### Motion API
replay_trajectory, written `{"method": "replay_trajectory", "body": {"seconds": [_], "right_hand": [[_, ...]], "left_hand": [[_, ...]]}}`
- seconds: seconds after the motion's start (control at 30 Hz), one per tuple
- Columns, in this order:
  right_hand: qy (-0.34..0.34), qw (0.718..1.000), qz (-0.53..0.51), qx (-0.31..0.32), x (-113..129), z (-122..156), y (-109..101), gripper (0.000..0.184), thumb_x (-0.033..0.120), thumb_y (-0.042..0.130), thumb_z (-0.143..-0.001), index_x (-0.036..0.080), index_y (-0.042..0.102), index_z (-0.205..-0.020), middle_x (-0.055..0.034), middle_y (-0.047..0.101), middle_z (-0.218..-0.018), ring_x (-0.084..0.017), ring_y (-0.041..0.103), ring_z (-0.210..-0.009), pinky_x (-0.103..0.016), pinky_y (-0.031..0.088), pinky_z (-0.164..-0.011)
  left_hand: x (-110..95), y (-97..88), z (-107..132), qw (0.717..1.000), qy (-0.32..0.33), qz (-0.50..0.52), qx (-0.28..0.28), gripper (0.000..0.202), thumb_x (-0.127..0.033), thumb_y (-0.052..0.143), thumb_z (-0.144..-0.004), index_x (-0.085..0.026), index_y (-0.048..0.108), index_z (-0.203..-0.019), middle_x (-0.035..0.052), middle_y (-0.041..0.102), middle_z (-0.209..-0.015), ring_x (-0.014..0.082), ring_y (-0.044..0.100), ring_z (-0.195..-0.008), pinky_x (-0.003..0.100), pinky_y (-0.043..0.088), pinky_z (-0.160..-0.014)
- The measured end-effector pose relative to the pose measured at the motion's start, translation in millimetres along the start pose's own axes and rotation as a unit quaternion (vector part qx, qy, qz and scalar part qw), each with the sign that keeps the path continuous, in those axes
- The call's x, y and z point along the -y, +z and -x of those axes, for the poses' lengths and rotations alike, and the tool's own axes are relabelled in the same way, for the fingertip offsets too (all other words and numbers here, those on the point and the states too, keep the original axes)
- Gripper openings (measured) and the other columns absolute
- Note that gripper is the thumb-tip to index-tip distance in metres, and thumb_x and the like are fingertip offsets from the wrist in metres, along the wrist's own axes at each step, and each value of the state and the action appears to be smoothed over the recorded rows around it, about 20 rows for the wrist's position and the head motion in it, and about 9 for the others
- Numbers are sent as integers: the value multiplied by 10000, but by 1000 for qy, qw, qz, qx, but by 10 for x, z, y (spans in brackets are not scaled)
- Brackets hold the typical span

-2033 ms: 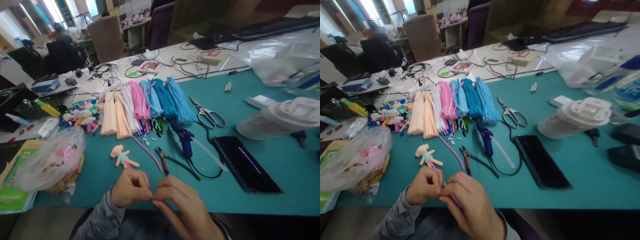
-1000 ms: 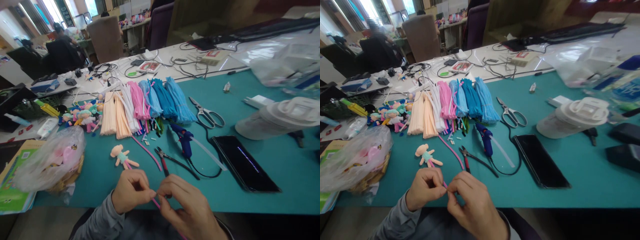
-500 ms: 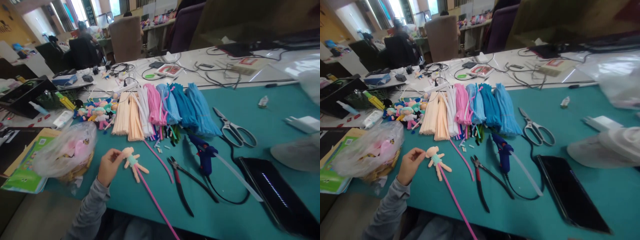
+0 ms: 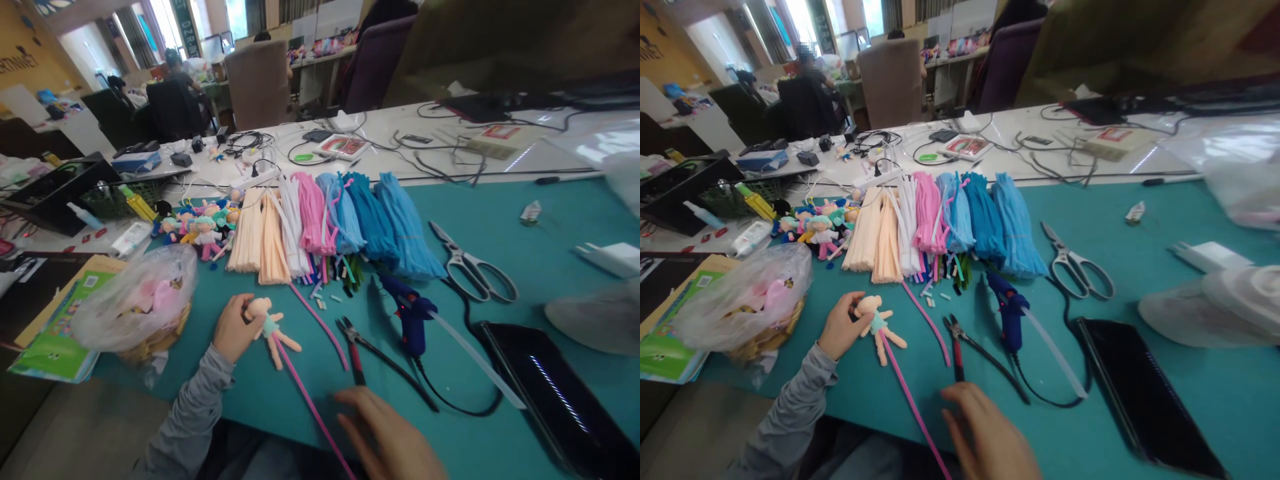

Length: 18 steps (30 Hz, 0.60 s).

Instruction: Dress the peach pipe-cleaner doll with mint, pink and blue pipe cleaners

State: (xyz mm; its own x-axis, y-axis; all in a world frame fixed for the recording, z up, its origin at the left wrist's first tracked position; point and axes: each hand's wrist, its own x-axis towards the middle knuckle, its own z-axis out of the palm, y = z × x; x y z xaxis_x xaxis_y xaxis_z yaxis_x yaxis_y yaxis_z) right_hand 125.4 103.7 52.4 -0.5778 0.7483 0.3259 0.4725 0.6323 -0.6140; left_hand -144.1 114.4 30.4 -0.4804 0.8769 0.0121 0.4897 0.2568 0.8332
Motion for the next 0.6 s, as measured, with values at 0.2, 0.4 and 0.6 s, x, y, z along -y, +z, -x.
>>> {"method": "replay_trajectory", "body": {"seconds": [0.2, 0.4, 0.6], "right_hand": [[20, 998, -31, 51, 239, -287, 424, 168, 115, 450, -860, 200, 525, -985, -51, 634, -850, -187, 646, -759, -305, 549, -636], [30, 999, -24, -23, 225, -424, 475, 122, 200, 473, -865, 200, 536, -970, -87, 609, -936, -221, 618, -879, -358, 525, -730], [138, 987, -74, 23, 239, -383, 419, 97, 325, 524, -841, 230, 506, -849, 3, 632, -713, -161, 627, -605, -248, 480, -515]], "left_hand": [[7, 12, 19, 998, -9, 64, 21, 244, -202, 624, -650, -155, 589, -887, 75, 584, -938, 184, 610, -783, 324, 489, -715], [-9, -20, 91, 989, -24, 137, 55, 245, -251, 613, -685, -132, 548, -889, 86, 638, -886, 172, 644, -709, 276, 501, -618], [-146, -50, 161, 973, -56, 216, 53, 255, -203, 659, -639, -141, 557, -864, 23, 647, -736, 141, 620, -639, 224, 465, -558]]}}
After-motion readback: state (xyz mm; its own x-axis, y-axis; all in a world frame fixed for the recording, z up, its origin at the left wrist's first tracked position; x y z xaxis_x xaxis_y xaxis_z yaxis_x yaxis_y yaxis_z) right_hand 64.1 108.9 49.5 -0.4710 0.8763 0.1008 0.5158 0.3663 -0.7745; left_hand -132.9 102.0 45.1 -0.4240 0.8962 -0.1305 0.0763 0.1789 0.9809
